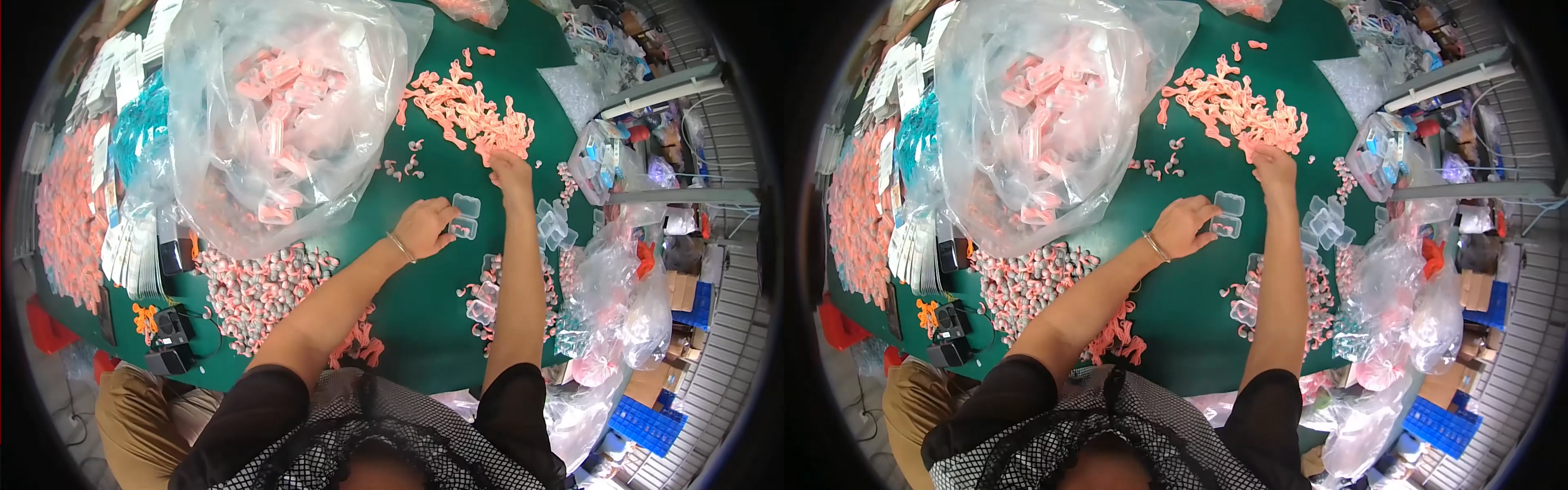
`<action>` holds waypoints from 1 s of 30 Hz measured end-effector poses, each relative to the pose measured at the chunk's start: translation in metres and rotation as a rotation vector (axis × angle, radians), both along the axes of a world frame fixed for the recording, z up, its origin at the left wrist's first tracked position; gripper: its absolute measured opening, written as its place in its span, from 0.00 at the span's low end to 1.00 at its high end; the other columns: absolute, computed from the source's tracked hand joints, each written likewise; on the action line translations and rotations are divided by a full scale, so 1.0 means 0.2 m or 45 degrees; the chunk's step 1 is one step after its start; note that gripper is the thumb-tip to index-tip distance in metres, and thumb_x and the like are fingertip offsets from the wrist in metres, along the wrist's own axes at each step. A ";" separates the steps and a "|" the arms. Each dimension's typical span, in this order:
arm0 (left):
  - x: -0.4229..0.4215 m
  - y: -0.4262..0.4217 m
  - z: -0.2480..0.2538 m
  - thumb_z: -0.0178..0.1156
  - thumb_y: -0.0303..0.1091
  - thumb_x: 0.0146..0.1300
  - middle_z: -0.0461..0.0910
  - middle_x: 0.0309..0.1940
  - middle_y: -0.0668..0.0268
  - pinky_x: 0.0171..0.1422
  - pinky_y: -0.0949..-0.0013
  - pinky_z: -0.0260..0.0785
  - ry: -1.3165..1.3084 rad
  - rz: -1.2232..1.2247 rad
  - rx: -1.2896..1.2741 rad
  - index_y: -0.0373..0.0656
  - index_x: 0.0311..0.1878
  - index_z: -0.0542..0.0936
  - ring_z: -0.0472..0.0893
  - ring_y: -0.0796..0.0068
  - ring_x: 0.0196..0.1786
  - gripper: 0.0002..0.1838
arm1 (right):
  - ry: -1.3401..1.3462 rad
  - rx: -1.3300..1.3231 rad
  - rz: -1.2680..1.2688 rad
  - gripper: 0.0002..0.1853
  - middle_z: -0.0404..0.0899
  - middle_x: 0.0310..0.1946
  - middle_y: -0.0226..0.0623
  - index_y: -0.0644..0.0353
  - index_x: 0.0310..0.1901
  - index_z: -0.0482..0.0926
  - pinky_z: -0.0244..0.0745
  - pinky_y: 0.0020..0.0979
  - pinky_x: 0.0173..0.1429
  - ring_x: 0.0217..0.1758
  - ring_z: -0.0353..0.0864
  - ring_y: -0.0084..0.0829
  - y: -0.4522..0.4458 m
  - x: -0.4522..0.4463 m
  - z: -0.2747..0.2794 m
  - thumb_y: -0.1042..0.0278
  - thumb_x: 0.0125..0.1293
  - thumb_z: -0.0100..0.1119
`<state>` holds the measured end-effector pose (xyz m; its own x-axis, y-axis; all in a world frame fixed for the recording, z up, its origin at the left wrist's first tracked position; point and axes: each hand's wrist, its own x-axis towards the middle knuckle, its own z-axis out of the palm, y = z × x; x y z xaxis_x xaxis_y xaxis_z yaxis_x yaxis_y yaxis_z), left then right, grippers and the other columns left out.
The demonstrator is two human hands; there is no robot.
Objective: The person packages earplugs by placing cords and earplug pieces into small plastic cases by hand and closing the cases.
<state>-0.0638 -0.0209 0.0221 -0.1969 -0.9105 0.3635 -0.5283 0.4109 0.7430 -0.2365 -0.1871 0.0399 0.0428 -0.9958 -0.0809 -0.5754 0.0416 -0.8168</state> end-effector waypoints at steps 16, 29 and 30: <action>0.02 0.01 0.02 0.73 0.33 0.46 0.77 0.45 0.61 0.55 0.57 0.70 -0.009 -0.026 0.152 0.44 0.51 0.78 0.79 0.55 0.48 0.26 | -0.098 -0.269 0.531 0.09 0.82 0.36 0.35 0.60 0.40 0.84 0.74 0.29 0.43 0.38 0.79 0.30 0.65 -0.16 0.08 0.82 0.59 0.62; 0.02 -0.01 0.02 0.71 0.30 0.49 0.78 0.41 0.63 0.53 0.58 0.70 0.071 -0.030 0.164 0.46 0.52 0.78 0.80 0.58 0.44 0.23 | 0.231 -0.570 0.757 0.13 0.80 0.38 0.37 0.59 0.41 0.83 0.75 0.37 0.46 0.43 0.77 0.41 0.62 -0.10 0.10 0.85 0.55 0.60; 0.01 0.00 0.02 0.70 0.31 0.50 0.78 0.41 0.63 0.53 0.58 0.70 0.048 -0.016 0.151 0.46 0.51 0.79 0.80 0.57 0.44 0.22 | 0.219 -0.599 0.768 0.14 0.79 0.40 0.37 0.59 0.42 0.83 0.75 0.37 0.46 0.43 0.77 0.41 0.62 -0.11 0.08 0.85 0.55 0.60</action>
<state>-0.0611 -0.0207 0.0271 -0.1963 -0.9453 0.2607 -0.4944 0.3250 0.8062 -0.2590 -0.0636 0.0558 0.6126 -0.7357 0.2889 -0.5087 -0.6467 -0.5683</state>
